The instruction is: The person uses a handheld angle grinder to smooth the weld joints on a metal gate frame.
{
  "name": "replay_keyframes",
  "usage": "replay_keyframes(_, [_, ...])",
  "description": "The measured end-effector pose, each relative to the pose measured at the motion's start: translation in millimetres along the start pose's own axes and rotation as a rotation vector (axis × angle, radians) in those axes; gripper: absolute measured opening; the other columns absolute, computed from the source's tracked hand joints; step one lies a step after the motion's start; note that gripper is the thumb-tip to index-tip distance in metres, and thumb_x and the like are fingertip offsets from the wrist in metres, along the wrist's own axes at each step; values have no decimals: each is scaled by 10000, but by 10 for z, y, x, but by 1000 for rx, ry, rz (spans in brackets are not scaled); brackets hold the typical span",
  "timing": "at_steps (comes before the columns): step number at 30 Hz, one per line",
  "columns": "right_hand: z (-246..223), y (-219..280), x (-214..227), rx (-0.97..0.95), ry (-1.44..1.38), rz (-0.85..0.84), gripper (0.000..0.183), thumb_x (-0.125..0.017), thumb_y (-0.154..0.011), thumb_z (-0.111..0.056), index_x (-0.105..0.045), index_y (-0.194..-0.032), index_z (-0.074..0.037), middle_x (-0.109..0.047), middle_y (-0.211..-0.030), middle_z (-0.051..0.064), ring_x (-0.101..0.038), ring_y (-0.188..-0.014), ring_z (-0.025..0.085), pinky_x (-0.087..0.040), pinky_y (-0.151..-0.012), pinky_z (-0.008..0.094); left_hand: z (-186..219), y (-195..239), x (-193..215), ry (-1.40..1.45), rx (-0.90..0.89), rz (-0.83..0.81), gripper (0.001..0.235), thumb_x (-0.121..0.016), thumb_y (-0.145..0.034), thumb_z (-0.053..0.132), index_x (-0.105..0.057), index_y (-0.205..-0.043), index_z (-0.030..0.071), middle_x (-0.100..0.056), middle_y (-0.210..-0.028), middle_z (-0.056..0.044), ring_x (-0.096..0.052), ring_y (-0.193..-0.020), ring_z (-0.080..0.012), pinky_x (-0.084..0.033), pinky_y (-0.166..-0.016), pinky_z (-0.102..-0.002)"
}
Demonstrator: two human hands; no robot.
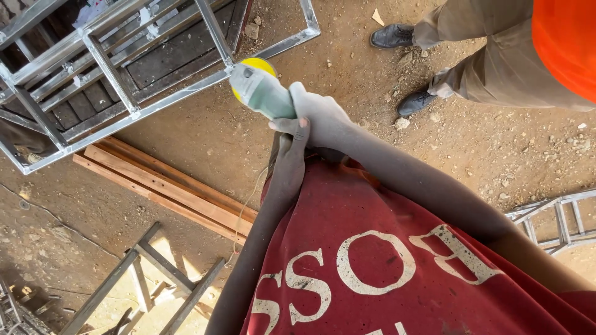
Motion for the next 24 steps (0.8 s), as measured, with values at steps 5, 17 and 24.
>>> replay_keyframes(5, [53,269,297,-181,-199,23,631,-661,-879,-556,-414,-1223,-87,-662,-1234,203,-629,-1212,444,-488,-1010,618,-340,-349,-59,92,-147,-259,774,-601,-998,527,-405,-1443,-76,-567,-1346,-299,-546,-1283,-309,-479,-1094,-506])
replay_keyframes(17, [398,88,610,-189,-205,288,606,-658,-881,-528,-421,-1247,-107,-655,-1166,210,-639,-1168,448,-485,-974,582,151,-451,-633,77,-179,-404,1102,-659,-887,625,-167,-1545,-109,-460,-1411,-371,-548,-1263,-437,-427,-1061,-630])
replay_keyframes(24, [160,-523,912,-212,-337,309,596,-643,-801,-537,-440,-1167,-113,-627,-986,6,-627,-842,164,-519,-708,345,550,-738,-630,134,-251,-110,968,-566,-718,653,-408,-1452,42,-540,-1436,-152,-547,-1336,-244,-450,-1122,-391])
Point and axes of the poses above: each hand's wrist, its own y-axis away from the middle knuckle, its own x-axis out of the back of the hand, z = x × y, the point moved 1 cm from there along -y, towards the middle knuckle
